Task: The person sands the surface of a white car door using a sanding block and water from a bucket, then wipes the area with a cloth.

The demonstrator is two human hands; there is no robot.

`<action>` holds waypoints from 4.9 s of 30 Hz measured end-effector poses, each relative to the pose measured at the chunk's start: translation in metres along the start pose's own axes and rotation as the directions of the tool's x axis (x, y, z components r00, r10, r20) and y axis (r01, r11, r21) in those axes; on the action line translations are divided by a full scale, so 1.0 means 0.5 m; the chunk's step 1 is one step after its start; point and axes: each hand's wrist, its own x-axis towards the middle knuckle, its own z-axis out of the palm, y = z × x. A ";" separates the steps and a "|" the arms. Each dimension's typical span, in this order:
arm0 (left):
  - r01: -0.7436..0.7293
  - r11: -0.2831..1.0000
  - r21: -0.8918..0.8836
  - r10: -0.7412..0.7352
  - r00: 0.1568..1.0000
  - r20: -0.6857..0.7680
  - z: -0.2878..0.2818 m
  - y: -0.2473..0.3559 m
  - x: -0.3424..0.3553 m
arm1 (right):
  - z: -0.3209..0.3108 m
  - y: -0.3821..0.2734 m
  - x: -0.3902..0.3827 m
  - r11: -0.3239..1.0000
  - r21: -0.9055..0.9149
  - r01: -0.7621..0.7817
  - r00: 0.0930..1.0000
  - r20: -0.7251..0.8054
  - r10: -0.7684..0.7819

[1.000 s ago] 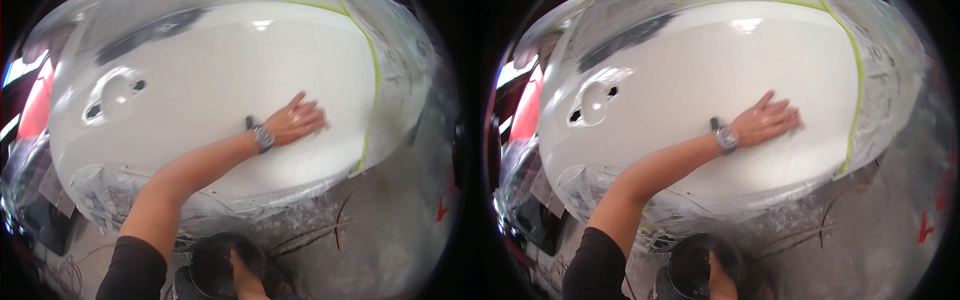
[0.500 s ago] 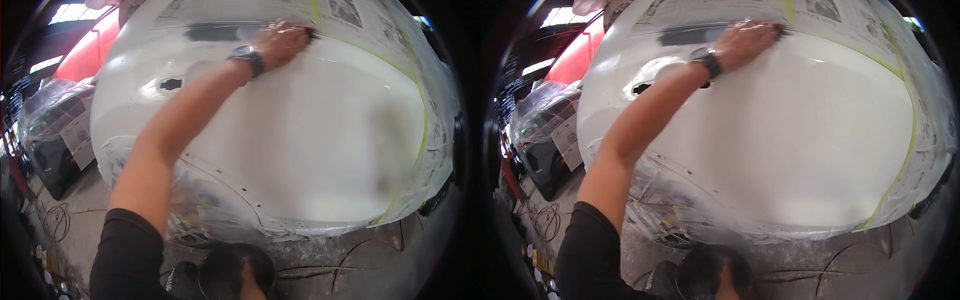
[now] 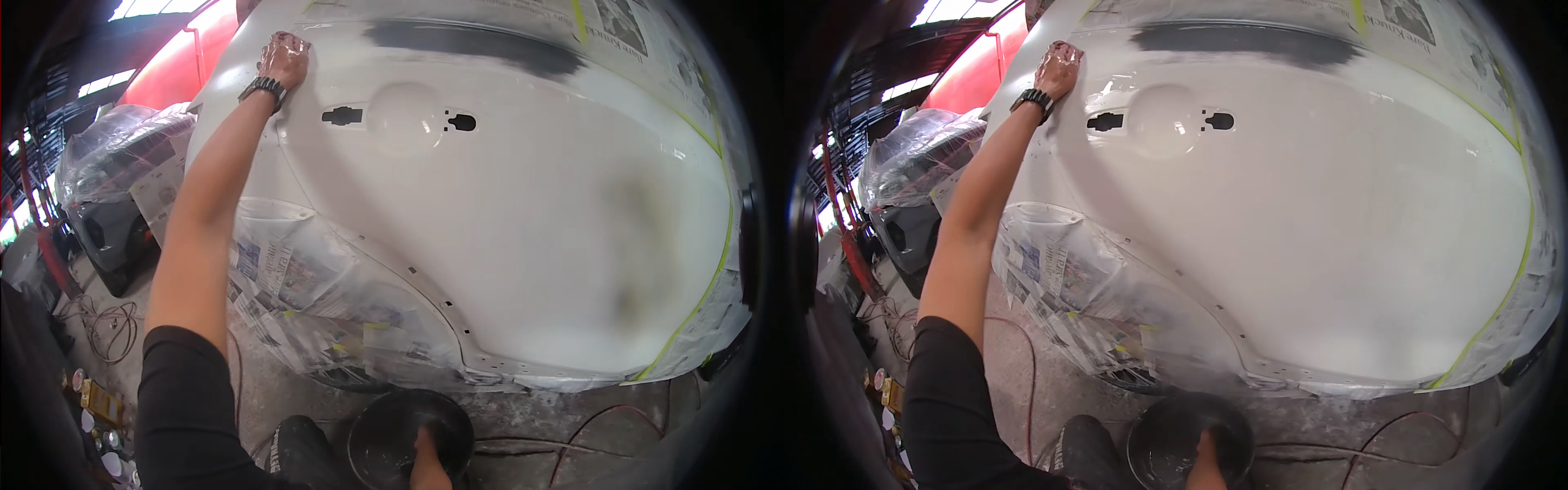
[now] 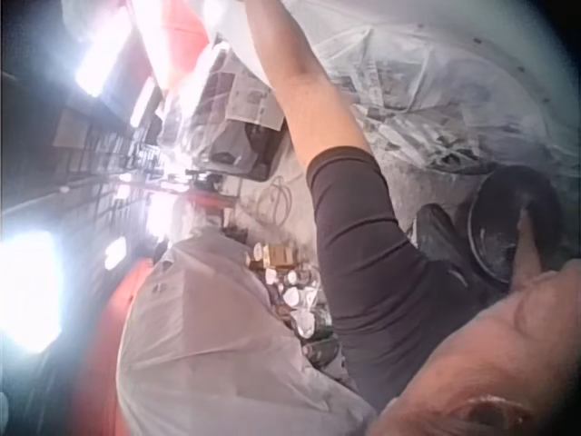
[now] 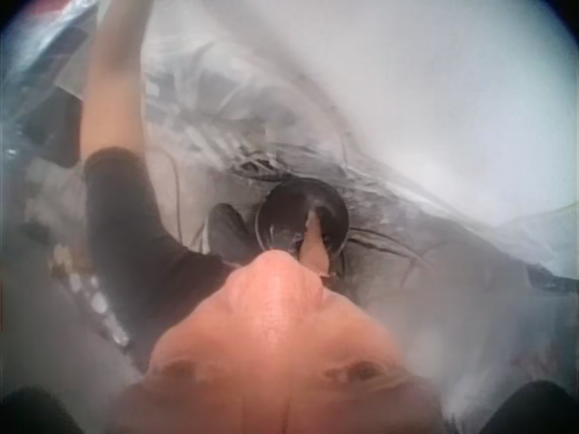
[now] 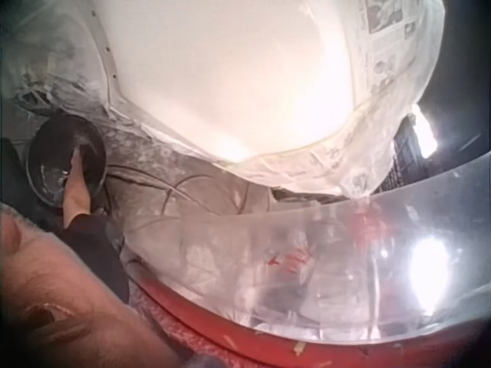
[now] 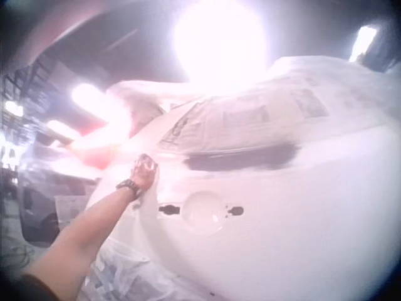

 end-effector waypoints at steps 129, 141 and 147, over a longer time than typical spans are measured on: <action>-0.935 0.104 -0.340 0.843 0.264 -0.469 -0.067 1.051 -0.730 | 0.207 0.069 0.141 0.789 0.607 0.095 0.977 -0.211 0.044; -0.997 -0.064 -0.039 0.987 -0.058 -0.147 -0.061 0.640 -0.712 | 0.127 0.037 0.158 0.789 0.609 0.079 0.992 -0.127 -0.001; -0.948 0.277 -0.157 0.960 0.281 -0.004 -0.093 0.298 -0.507 | 0.100 0.026 0.129 0.909 0.351 0.226 0.939 -0.327 -0.107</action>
